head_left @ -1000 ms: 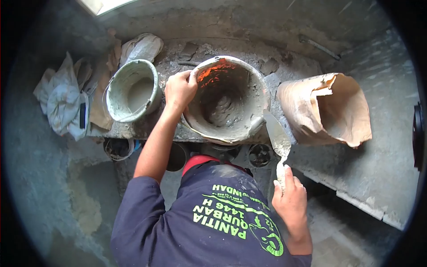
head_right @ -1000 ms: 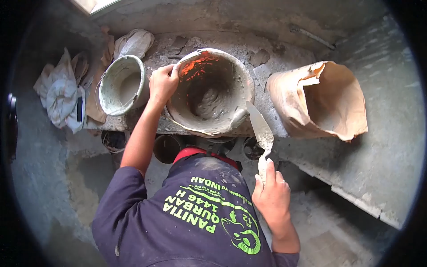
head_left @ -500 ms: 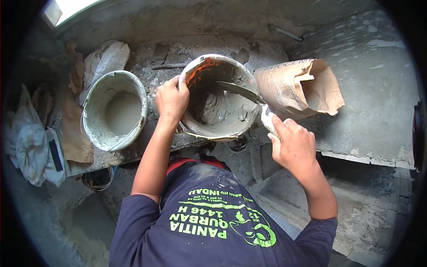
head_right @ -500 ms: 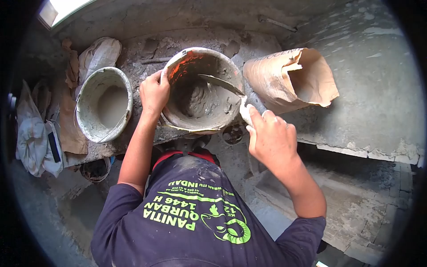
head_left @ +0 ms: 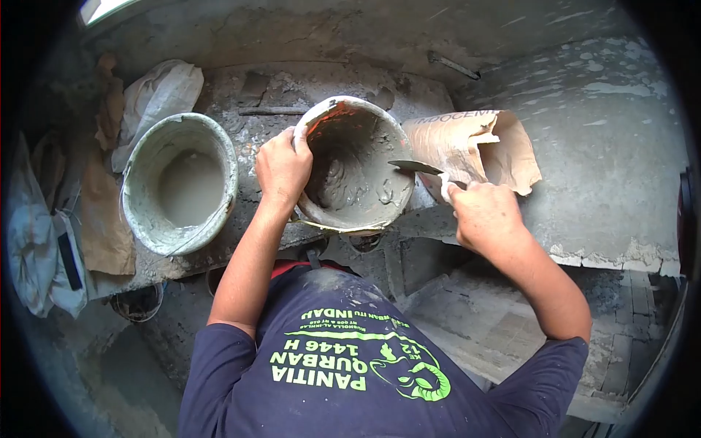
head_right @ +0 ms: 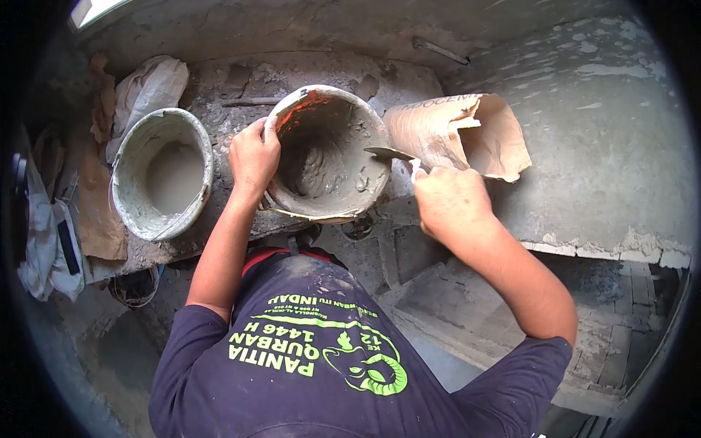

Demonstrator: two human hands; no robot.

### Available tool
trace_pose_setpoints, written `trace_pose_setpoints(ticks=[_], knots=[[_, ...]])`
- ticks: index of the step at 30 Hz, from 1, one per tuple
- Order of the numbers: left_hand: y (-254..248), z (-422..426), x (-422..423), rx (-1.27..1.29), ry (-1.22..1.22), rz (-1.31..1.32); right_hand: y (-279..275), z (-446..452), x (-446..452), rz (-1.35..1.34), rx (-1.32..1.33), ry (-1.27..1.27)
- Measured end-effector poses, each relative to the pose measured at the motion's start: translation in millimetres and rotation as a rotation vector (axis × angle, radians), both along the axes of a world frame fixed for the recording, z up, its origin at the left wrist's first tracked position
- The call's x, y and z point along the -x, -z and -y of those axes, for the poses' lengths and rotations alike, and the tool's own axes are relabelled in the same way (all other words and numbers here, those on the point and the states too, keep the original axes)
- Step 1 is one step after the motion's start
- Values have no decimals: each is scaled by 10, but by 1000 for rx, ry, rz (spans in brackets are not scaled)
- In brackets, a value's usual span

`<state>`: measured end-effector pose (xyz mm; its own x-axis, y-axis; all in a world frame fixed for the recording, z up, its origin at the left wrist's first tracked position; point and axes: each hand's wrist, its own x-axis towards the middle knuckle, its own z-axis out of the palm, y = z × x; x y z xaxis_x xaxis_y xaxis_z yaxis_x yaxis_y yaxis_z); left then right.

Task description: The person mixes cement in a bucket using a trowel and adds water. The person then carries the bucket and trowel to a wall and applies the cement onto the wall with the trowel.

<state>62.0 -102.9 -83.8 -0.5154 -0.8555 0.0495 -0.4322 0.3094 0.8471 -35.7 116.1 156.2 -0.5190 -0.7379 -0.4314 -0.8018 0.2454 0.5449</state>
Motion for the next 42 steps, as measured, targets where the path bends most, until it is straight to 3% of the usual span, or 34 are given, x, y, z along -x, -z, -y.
trace_pose_setpoints(ticks=[6, 8, 10, 16, 19, 24, 28, 32, 34, 36, 39, 41, 42], knots=[[-9, -11, 13, -26, -30, 0, -103, 503, -322, 314, -227, -21], [-62, -3, -10, -44, 0, -4, -91, 712, -310, 318, -288, 76], [-74, 5, -30, -36, 11, -22, -127, 825, -218, 358, -186, 107], [-39, 19, -43, -58, 6, -8, 174, 609, -17, 173, -146, -48], [32, 29, -25, -33, 23, -19, 198, 516, -51, 131, 3, -75], [-38, 30, -37, -41, 43, -14, 439, 558, 145, 57, -37, -173], [-48, 13, -27, -36, 33, -18, 623, 772, -21, 64, -168, -147], [-37, 22, -35, -20, 35, -8, 523, 1080, -352, 274, -280, -42], [-39, 19, -43, -20, 35, -14, 336, 1314, -409, 405, -476, -3], [-32, 20, -35, -21, 40, -19, 263, 1406, -333, 397, -374, 114], [-17, 34, -43, -31, 30, -14, 263, 1289, -237, 369, -294, 43], [-17, 35, -55, -34, 40, 5, 466, 994, -142, 245, 15, -190], [-11, 36, -55, -43, 22, 3, 570, 827, -76, 243, 4, -207]])
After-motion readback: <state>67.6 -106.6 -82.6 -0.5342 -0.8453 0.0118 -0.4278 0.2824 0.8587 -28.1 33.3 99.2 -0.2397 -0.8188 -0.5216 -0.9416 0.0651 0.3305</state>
